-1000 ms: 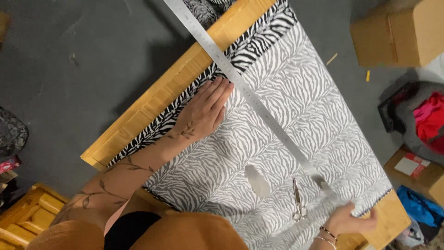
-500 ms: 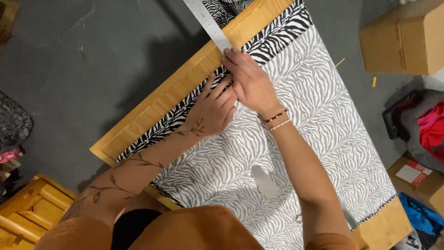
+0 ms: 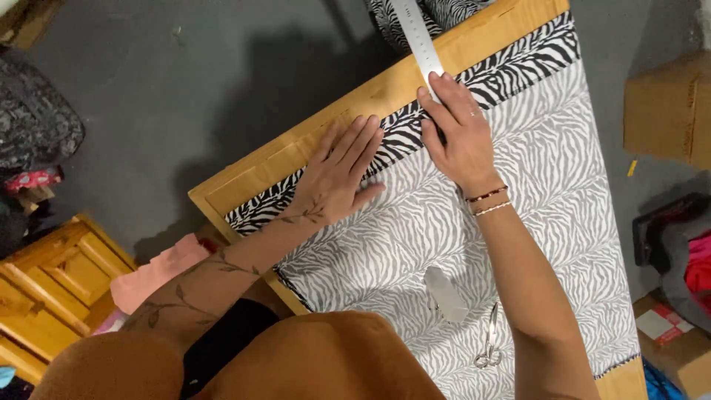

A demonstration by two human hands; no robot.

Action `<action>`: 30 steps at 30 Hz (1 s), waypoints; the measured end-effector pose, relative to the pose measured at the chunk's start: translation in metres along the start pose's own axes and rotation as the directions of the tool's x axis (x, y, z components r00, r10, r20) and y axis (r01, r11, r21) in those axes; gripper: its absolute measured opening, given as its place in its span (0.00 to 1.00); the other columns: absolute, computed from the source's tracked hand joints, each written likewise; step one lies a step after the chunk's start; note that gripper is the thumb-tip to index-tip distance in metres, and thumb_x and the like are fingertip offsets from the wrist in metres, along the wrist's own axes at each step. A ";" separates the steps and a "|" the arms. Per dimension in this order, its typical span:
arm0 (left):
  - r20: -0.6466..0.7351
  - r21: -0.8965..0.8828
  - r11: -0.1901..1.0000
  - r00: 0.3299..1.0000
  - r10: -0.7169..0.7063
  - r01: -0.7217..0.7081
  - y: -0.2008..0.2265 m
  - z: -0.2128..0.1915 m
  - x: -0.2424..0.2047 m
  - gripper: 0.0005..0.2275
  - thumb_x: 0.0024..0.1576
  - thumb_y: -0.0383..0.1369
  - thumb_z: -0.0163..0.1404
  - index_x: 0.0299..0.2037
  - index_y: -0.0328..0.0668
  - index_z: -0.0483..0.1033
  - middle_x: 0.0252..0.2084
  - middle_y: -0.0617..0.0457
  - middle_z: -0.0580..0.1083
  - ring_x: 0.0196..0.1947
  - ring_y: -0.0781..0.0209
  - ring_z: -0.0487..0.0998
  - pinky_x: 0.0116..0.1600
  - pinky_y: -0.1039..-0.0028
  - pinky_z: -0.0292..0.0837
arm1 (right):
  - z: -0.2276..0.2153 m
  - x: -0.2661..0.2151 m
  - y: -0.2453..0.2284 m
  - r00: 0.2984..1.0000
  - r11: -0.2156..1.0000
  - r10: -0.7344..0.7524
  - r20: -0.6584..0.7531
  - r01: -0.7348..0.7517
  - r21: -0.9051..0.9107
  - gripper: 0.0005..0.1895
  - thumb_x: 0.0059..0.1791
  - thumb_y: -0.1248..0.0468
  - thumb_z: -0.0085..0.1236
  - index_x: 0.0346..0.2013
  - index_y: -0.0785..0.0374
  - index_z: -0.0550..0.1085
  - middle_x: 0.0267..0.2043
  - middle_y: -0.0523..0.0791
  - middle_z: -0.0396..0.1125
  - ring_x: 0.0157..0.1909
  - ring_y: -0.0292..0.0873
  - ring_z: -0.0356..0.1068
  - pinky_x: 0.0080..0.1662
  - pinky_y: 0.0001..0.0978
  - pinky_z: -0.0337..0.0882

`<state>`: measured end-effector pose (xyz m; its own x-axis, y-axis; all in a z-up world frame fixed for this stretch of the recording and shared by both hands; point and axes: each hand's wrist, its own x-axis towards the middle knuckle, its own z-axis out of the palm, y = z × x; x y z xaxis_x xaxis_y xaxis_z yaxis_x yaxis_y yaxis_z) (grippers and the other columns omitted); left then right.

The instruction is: The person measures a piece of zebra-print fabric laid out on a wooden table using a long metal ruler. They repeatedly align the ruler along different edges and sections of the fabric, smoothing the material with their hands to ensure it is flat and straight. A pair of scissors and a sewing machine are visible on the table nearby.

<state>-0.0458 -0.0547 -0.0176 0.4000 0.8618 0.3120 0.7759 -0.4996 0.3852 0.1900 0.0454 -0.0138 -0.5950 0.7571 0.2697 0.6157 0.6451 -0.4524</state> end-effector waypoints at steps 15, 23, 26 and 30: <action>0.311 0.150 0.982 0.937 -0.158 0.116 0.002 -0.038 -0.048 0.37 0.65 0.61 0.29 0.75 0.38 0.52 0.77 0.47 0.51 0.77 0.51 0.47 0.77 0.55 0.38 | -0.008 0.005 -0.008 0.997 0.998 -0.060 0.039 0.059 0.028 0.18 0.58 0.70 0.47 0.63 0.71 0.69 0.69 0.56 0.58 0.70 0.62 0.59 0.69 0.58 0.62; 0.316 0.165 0.980 0.936 -0.157 0.109 0.001 -0.040 -0.048 0.38 0.64 0.62 0.28 0.74 0.37 0.53 0.77 0.48 0.52 0.77 0.52 0.48 0.77 0.56 0.39 | -0.008 0.004 -0.007 0.997 0.999 -0.042 0.058 0.041 0.016 0.19 0.58 0.69 0.46 0.64 0.70 0.69 0.69 0.55 0.58 0.70 0.61 0.59 0.70 0.58 0.60; 0.317 0.147 0.983 0.936 -0.154 0.112 0.002 -0.039 -0.048 0.39 0.64 0.62 0.30 0.75 0.38 0.52 0.77 0.48 0.51 0.77 0.53 0.48 0.77 0.55 0.38 | -0.009 0.005 -0.009 0.997 0.999 -0.053 0.052 0.053 -0.010 0.19 0.57 0.70 0.47 0.64 0.70 0.69 0.69 0.56 0.59 0.70 0.61 0.59 0.69 0.58 0.62; 0.145 0.095 0.992 0.985 -0.097 0.084 -0.001 -0.029 -0.051 0.40 0.61 0.63 0.37 0.74 0.39 0.54 0.77 0.45 0.52 0.76 0.48 0.48 0.77 0.53 0.31 | 0.005 0.000 -0.011 0.999 0.957 -0.041 0.008 0.041 -0.288 0.22 0.55 0.61 0.50 0.64 0.61 0.72 0.68 0.51 0.63 0.70 0.52 0.60 0.70 0.47 0.57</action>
<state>-0.0806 -0.1008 -0.0088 0.3896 0.9097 0.1435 0.8493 -0.4151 0.3261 0.1809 0.0380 -0.0134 -0.6238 0.7293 0.2812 0.7131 0.6783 -0.1773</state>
